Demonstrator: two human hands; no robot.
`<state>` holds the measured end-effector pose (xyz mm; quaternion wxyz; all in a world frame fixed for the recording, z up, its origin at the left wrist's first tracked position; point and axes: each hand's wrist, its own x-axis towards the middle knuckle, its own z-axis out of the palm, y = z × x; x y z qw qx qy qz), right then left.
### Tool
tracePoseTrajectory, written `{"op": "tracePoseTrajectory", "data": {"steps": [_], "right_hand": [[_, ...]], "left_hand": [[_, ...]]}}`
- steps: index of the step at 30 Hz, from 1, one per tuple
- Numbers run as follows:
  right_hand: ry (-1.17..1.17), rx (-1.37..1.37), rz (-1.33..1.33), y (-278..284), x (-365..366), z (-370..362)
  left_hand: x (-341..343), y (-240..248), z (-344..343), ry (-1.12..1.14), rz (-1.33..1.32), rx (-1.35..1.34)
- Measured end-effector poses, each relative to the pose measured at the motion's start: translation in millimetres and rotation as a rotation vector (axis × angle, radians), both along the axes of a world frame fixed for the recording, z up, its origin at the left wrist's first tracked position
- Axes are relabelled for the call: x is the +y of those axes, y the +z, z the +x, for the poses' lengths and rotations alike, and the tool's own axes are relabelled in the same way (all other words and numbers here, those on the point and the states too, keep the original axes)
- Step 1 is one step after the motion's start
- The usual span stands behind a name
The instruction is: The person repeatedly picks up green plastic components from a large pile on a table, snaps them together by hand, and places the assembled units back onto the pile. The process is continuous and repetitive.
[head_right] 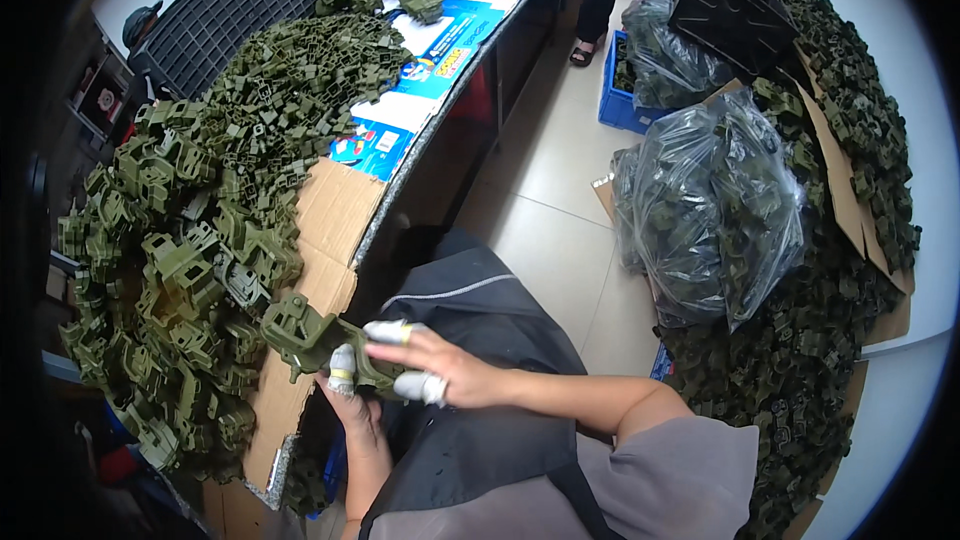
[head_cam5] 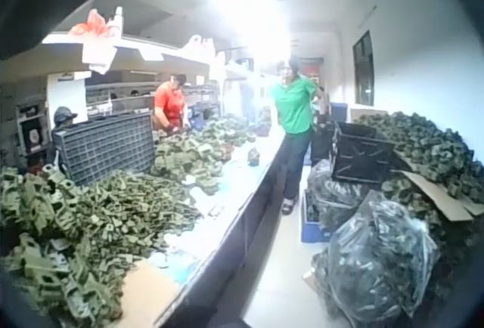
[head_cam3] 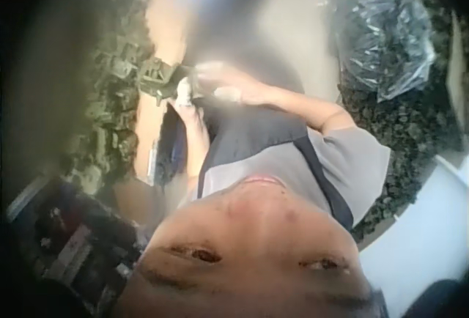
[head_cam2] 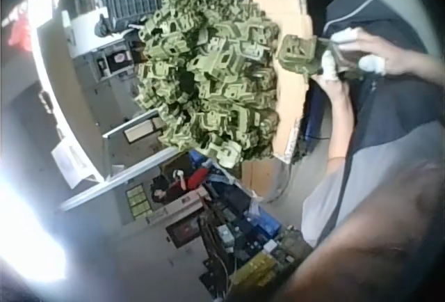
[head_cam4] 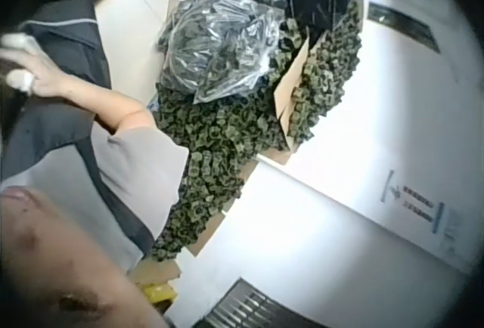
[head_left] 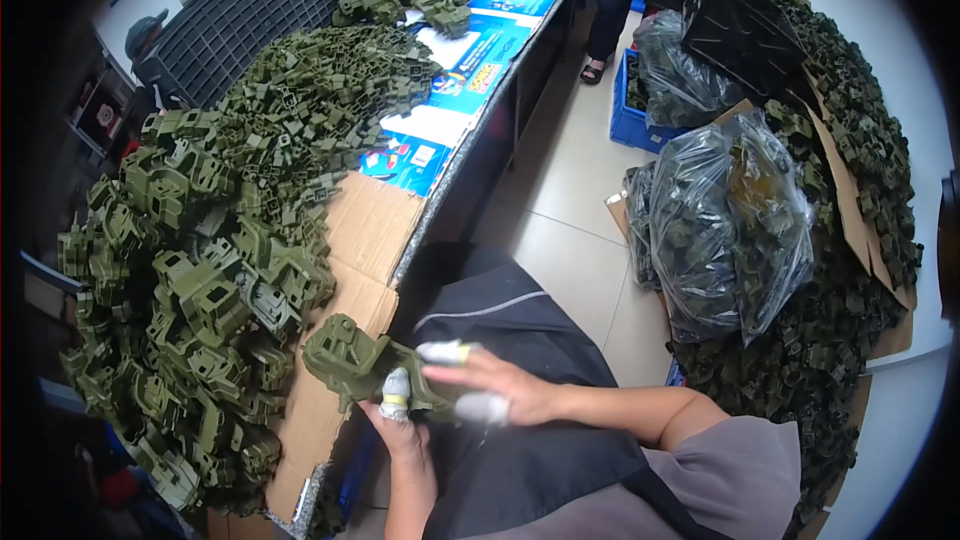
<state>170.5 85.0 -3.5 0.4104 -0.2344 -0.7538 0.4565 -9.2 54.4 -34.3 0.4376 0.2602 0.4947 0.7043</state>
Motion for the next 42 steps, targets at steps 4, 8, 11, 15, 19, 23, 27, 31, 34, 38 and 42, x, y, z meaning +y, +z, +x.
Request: {"op": "tracePoseTrajectory", "data": {"steps": [4, 8, 11, 15, 19, 23, 27, 31, 34, 38, 42], "right_hand": [[0.266, 0.433, -0.910, -21.4, 2.1, 3.3], [0.337, 0.370, -0.937, -42.5, 7.7, 12.7], [0.104, 0.179, -0.586, -34.9, 22.6, 50.6], [-0.058, -0.343, -0.312, -5.6, 11.6, 77.6], [0.191, -0.525, -0.147, 1.1, 0.3, 40.0], [0.318, -0.589, 0.022, -18.7, -20.5, 8.9], [0.420, -0.794, 0.002, -16.5, -22.9, -7.2], [0.179, -0.849, 0.507, -12.0, -31.8, -14.6], [0.337, -0.856, 0.192, -16.3, -29.9, -14.2], [0.337, -0.821, 0.063, -15.6, -29.3, -17.4], [0.319, -0.778, -0.302, -20.2, -19.4, -28.1]], "left_hand": [[-2.7, 9.9, 11.0, -0.055, 0.066, -0.085], [-9.9, 16.4, 11.6, -0.343, 0.226, 0.150], [-28.5, 22.0, -6.3, 0.039, 0.189, 0.152], [-46.1, 85.8, -6.4, -0.366, 0.140, 1.283], [-28.9, 67.7, 5.1, -0.781, 0.122, 1.512], [-49.9, 30.3, -26.2, -1.007, -0.159, 1.237], [-72.9, 19.3, -29.8, -0.856, -0.185, 1.286], [-78.5, 13.8, -32.6, -0.822, -0.147, 1.301], [-65.7, 18.1, -40.0, -0.919, -0.162, 1.222], [-69.8, 3.5, -40.4, -0.838, -0.078, 1.346], [-70.5, 0.7, -52.2, -0.850, -0.138, 1.196]]}}
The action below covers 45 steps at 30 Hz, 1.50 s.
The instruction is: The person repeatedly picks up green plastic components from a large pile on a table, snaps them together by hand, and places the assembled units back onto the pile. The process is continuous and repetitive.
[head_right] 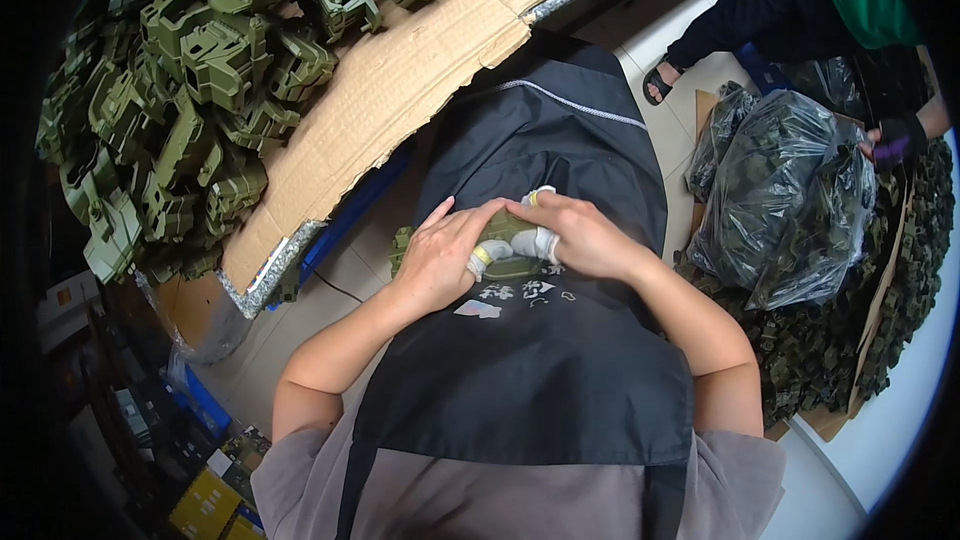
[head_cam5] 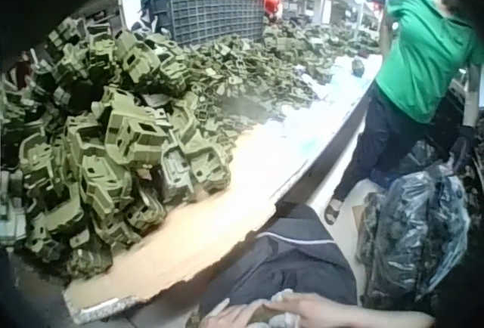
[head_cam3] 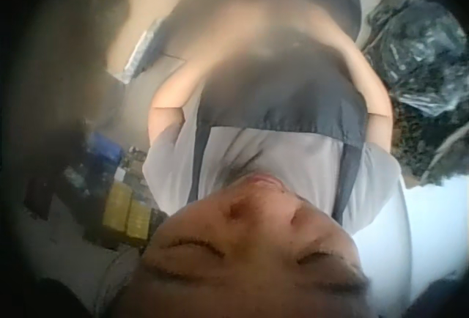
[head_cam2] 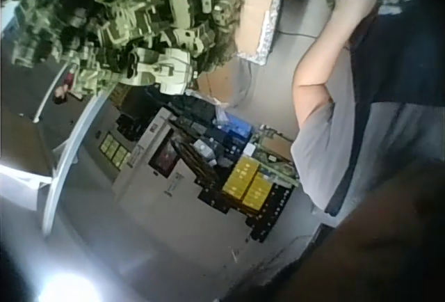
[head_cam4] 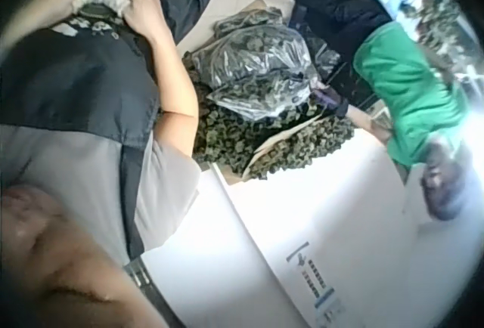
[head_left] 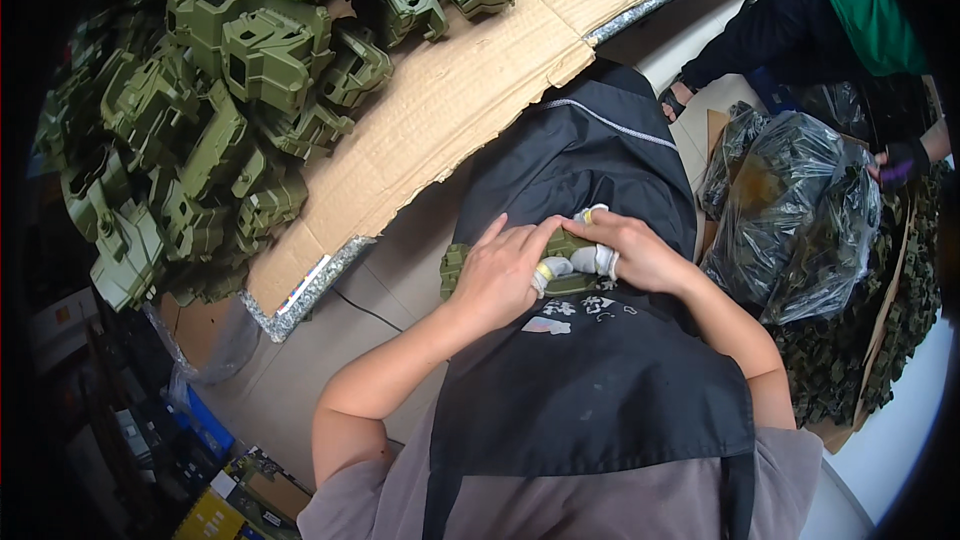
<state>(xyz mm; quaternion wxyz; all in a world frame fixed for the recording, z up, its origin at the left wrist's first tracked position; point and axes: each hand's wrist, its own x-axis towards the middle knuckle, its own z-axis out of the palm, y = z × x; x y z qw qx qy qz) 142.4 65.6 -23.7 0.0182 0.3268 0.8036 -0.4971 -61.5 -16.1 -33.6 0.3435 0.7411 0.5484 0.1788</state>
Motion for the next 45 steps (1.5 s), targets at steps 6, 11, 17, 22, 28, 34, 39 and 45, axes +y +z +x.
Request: {"op": "tracePoseTrajectory", "data": {"steps": [6, 11, 17, 22, 28, 34, 39, 45], "right_hand": [[-0.003, 0.130, -0.012, -7.1, 5.1, -27.9], [0.218, 0.048, 0.174, -11.9, 6.6, -63.7], [0.363, -0.063, -0.006, -26.8, 27.9, -102.9], [0.391, -0.111, -0.108, -19.7, 37.9, -110.3], [0.483, -0.156, -0.161, -19.6, 60.8, -101.8], [0.456, 0.091, 0.530, 54.2, 27.0, -130.1], [0.393, 0.191, 0.337, 12.4, 5.3, -125.0], [0.534, 0.286, 0.265, 4.8, 25.5, -102.8]], "left_hand": [[2.3, -1.0, -24.2, 0.121, -0.232, -0.188], [-12.6, -10.5, -47.6, 0.250, -0.205, -0.172], [-39.4, -39.2, -49.7, 0.451, -0.125, -0.224], [-37.6, -22.8, -68.3, 0.389, -0.263, -0.112], [-89.4, -37.5, -111.0, 0.630, -0.529, -0.750], [-70.7, -28.6, -73.9, 0.799, -0.334, -0.757], [-58.6, -25.5, -38.0, 0.709, -0.193, -0.561], [-51.8, -21.4, -22.4, 0.646, -0.197, -0.538]]}}
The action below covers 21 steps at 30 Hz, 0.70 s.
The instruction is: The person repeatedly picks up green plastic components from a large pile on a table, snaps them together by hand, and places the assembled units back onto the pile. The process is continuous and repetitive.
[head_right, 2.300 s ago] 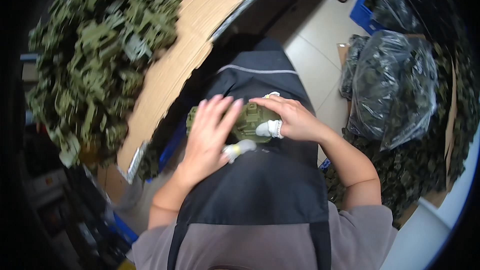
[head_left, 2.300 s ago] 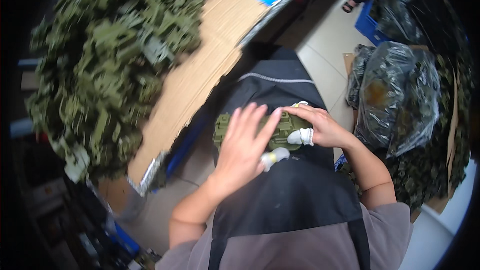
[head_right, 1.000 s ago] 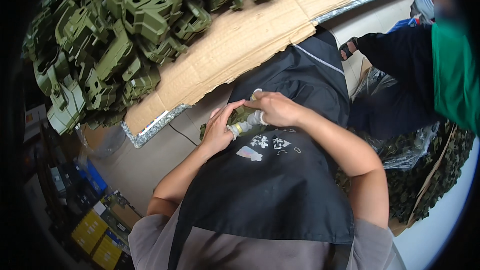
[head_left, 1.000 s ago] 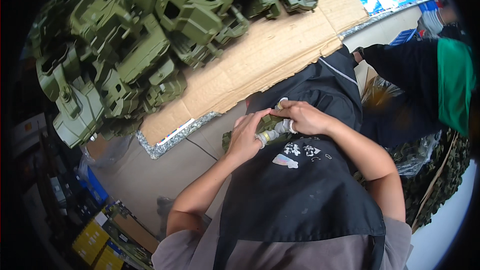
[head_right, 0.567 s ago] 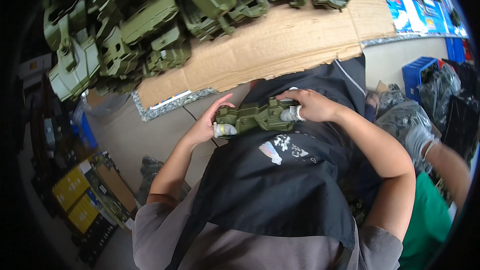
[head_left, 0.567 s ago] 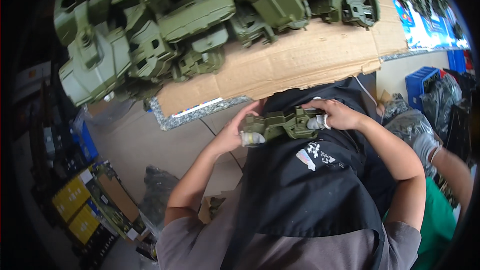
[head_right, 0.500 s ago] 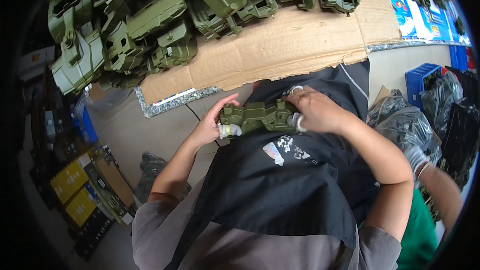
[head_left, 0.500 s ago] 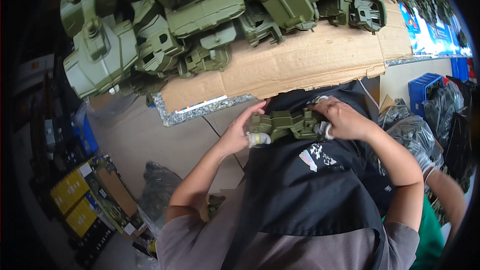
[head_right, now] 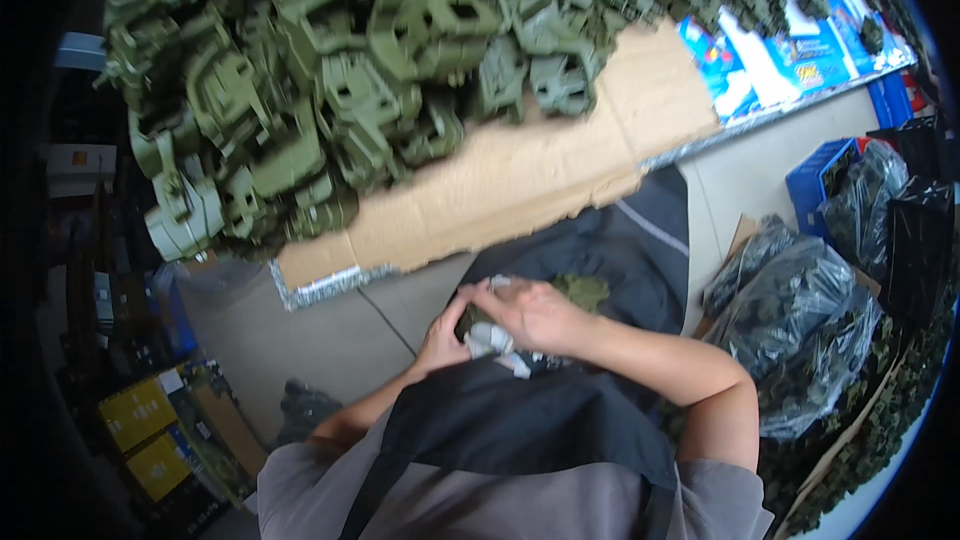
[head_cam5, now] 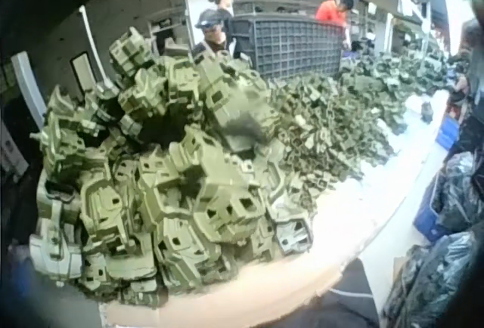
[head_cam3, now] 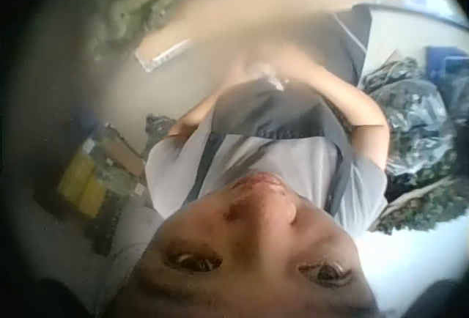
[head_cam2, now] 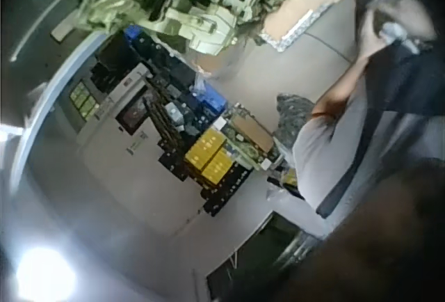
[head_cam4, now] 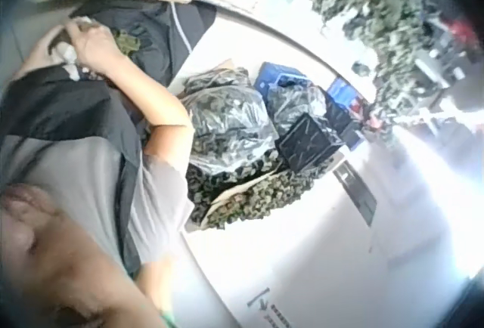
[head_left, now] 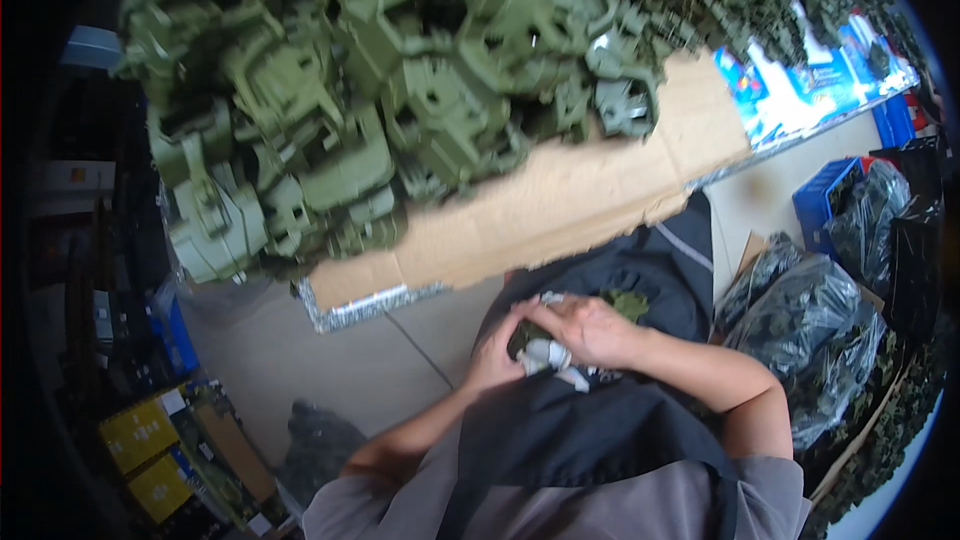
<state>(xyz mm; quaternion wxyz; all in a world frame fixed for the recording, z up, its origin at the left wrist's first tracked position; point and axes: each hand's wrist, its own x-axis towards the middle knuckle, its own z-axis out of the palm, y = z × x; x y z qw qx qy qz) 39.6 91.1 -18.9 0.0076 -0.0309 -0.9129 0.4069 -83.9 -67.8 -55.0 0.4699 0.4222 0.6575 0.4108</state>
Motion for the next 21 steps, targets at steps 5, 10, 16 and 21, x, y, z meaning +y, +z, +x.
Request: {"op": "tracePoseTrajectory", "data": {"steps": [5, 10, 16, 21], "right_hand": [[0.090, 0.016, -0.181, 16.9, 34.5, 7.3], [0.018, 0.095, -0.120, -0.6, 30.6, 31.4], [0.074, -0.085, -0.380, -3.0, 45.4, 48.6], [0.012, -0.167, -0.291, 20.7, 36.8, 40.2]], "left_hand": [[3.9, 5.5, 4.3, -0.018, 0.030, 0.141], [20.6, 15.1, 6.7, -0.155, -0.091, 0.238], [35.3, 5.7, 6.7, -0.331, 0.048, 0.213], [32.3, 20.9, 19.7, -0.158, -0.039, 0.135]]}}
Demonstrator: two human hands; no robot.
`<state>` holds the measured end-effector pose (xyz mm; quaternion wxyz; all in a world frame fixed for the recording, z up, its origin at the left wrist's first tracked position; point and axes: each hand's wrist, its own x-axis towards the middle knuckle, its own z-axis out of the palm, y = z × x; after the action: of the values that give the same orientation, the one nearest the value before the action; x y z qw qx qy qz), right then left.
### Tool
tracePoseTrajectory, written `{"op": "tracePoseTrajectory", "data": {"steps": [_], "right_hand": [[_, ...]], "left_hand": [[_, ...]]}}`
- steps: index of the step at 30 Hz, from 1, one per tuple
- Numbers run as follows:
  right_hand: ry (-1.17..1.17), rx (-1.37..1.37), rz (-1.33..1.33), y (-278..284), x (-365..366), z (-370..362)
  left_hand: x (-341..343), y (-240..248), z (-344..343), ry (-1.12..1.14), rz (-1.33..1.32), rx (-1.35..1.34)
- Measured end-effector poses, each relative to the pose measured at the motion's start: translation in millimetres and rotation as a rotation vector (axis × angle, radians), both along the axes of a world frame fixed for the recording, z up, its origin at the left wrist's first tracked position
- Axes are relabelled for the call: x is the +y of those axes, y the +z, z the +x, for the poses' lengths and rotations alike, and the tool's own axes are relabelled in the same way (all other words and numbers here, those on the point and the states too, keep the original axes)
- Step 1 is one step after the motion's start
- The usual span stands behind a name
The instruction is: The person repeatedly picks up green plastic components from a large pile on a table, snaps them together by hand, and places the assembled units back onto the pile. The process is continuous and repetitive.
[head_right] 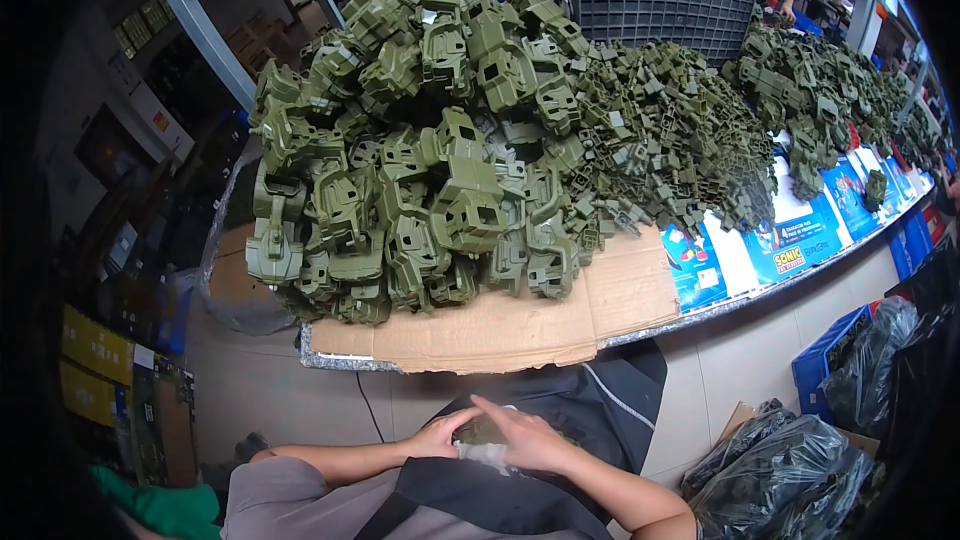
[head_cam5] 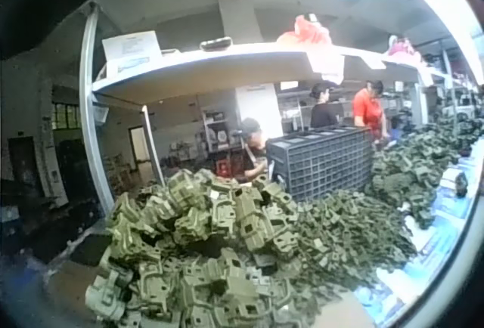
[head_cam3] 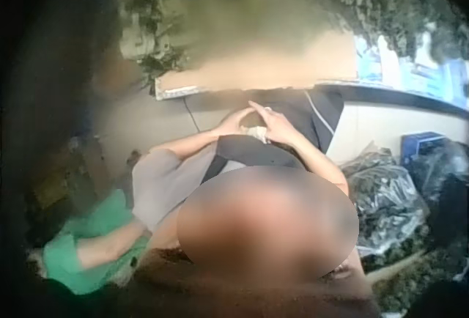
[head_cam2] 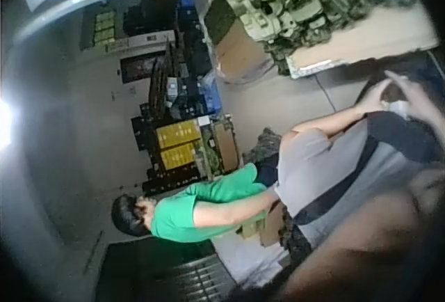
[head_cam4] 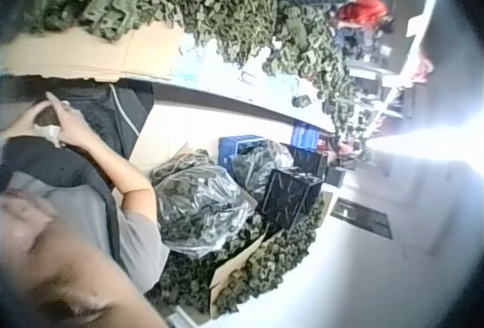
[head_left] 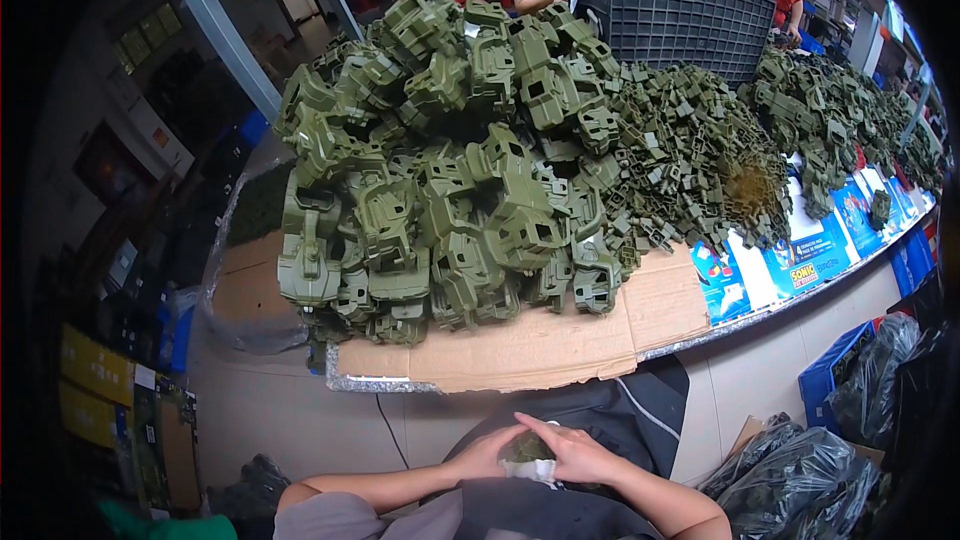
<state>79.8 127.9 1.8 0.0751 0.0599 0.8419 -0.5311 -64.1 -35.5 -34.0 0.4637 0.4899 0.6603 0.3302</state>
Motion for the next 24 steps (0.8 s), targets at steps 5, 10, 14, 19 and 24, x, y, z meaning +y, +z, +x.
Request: {"op": "tracePoseTrajectory", "data": {"steps": [5, 10, 14, 19, 24], "right_hand": [[-0.002, 0.204, 0.317, -15.3, -13.8, 2.9], [0.214, -0.040, -0.072, -0.5, 16.6, -4.4], [0.175, 0.051, 0.012, -12.8, 13.3, -5.9], [0.153, 0.164, 0.093, -23.7, -7.8, 1.4], [0.154, -0.004, 0.012, -23.1, -7.5, 3.3]], "left_hand": [[-7.1, -7.9, 1.1, 0.020, -0.048, -0.037], [-12.6, -15.1, 15.3, 0.036, 0.033, 0.124], [-6.6, -12.6, 21.6, 0.001, 0.087, 0.195], [-27.1, -14.2, 48.9, 0.115, 0.040, 0.272], [-29.2, -19.7, 40.0, 0.147, 0.132, 0.163]]}}
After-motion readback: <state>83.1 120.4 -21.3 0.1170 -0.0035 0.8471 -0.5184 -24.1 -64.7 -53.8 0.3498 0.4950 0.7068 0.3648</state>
